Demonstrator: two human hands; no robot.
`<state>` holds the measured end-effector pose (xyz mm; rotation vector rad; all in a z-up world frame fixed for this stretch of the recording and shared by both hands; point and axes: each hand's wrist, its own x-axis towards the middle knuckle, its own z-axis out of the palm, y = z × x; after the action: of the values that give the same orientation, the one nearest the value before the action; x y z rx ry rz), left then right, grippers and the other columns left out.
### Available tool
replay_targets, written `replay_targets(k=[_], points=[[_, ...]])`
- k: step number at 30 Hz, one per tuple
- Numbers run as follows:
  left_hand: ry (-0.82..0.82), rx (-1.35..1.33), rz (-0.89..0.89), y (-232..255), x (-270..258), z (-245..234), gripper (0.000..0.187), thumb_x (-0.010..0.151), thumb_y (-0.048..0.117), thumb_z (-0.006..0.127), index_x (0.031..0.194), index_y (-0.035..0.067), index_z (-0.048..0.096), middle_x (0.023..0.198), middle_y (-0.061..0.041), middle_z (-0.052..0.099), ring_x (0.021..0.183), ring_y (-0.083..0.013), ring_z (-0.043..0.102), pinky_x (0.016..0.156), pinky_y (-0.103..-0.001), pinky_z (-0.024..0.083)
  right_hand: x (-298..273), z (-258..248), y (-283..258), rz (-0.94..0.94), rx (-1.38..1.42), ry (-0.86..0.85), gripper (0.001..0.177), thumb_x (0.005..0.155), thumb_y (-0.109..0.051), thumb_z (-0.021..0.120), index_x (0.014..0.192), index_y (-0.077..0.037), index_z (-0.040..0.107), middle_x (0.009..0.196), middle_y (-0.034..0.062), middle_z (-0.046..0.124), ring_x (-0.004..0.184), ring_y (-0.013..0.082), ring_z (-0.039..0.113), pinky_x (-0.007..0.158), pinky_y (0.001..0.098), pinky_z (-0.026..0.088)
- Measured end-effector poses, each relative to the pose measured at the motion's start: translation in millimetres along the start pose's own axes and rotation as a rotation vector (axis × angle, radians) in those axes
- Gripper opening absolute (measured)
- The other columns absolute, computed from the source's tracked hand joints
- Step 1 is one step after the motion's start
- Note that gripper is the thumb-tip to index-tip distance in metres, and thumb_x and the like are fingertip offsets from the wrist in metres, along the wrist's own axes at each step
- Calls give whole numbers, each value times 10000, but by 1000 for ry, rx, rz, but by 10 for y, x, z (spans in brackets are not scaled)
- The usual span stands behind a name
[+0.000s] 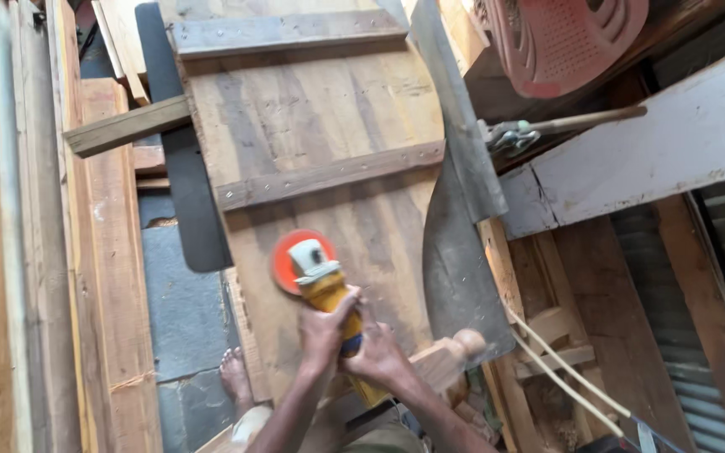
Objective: The person sands a large wooden headboard using a power sander, moving the tool across the surface of the boards and around the decorative posts.
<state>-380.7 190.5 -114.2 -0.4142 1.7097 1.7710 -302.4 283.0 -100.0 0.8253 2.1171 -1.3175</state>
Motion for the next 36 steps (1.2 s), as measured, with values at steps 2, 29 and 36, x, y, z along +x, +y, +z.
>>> replay_targets(k=[2,29,36], points=[[-82,63,-32,-30,89,279,345,776,282,846,1022,62,746,920,-56,787,794,-146,753,716,-307,610,39,-192,82,104,-110,110,1125,684,-351,791,1586,-137,155,1007,253,742,940,435,735,862,501,607],[81,-127,-13,-108,308,112,484,800,294,811,1197,55,669,1058,-96,757,898,-177,758,825,-344,638,404,-282,22,-297,-72,-68,972,778,-248,763,1544,-136,175,980,173,716,818,325,761,742,408,647],[-307,47,-47,-38,594,1108,384,796,257,835,1072,12,729,953,-110,776,830,-191,755,758,-335,627,433,-755,528,266,54,211,1232,653,-253,832,1603,-160,53,987,218,757,854,341,771,803,400,670]])
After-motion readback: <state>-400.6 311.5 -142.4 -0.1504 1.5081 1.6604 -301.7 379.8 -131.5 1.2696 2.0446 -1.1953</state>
